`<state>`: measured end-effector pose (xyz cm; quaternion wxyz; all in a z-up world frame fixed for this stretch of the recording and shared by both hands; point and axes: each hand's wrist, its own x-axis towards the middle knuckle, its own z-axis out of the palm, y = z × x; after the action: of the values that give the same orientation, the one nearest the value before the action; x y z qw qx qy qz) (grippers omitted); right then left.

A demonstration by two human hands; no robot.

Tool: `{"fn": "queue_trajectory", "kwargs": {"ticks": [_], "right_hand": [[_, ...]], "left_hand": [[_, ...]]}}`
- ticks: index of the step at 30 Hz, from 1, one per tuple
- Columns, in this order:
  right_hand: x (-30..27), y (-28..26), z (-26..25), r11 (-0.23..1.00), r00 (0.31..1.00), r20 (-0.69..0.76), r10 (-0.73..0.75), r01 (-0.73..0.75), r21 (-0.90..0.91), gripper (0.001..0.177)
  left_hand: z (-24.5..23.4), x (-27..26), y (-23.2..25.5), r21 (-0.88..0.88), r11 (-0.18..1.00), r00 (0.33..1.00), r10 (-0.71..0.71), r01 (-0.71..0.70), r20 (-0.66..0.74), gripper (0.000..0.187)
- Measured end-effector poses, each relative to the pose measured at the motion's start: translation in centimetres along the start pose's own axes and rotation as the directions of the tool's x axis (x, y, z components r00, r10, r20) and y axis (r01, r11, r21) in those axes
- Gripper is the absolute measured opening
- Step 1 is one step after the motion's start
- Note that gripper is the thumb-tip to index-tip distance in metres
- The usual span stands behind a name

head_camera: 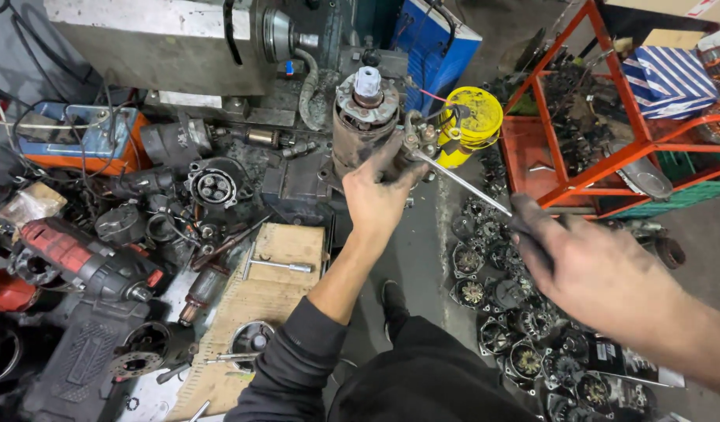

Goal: The person uses a screwdriver to loosen and remove a bolt from a cylindrical mechanical component mounted on a workbench. After removing the bolt, the person detaches a small metal piece from the assembly and places it on the table.

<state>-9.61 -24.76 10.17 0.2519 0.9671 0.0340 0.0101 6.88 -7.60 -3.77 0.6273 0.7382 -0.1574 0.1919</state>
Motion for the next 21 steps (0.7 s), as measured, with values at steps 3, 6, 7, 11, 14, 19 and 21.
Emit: {"fn": "queue_trajectory", "kwargs": {"ticks": [3,6,7,11,14,19,21], "right_hand": [[1.3,0.9,-1.2,0.799,0.929,0.353,0.110,-0.294,0.524,0.051],[1.6,1.1,-1.4,0.764,0.843,0.527,0.108,-0.410,0.498,0.042],[1.3,1.0,-1.1,0.792,0.904,0.416,0.101,-0.326,0.516,0.045],[0.7,0.6,0.9,0.983,0.999,0.008,-0.034,0.032,0.183,0.052],[-0.1,0.1,1.3,0.999,0.998,-0.066,-0.016,0.019,0.047,0.056],[0.6,1.0,2.1,0.935,0.999,-0.007,0.040,-0.035,0.354,0.046],[1.0,1.9,2.3,0.807,0.993,0.116,0.037,-0.098,0.582,0.038]], "left_hand": [[0.1,-0.2,-0.2,-0.017,1.000,1.000,-0.004,0.004,-0.003,0.053],[0.2,-0.1,0.0,0.002,1.000,1.000,-0.011,0.011,-0.010,0.054],[0.3,-0.1,0.0,0.010,1.000,1.000,-0.004,0.005,-0.024,0.053],[0.5,-0.1,-0.3,0.072,0.994,0.994,0.090,-0.085,-0.061,0.055],[0.4,-0.2,-0.2,0.072,0.994,0.995,0.082,-0.078,-0.054,0.054],[0.1,-0.3,0.0,0.055,0.997,0.997,0.052,-0.050,-0.050,0.054],[0.1,-0.5,0.5,0.052,0.998,0.998,0.043,-0.040,-0.045,0.054]]}}
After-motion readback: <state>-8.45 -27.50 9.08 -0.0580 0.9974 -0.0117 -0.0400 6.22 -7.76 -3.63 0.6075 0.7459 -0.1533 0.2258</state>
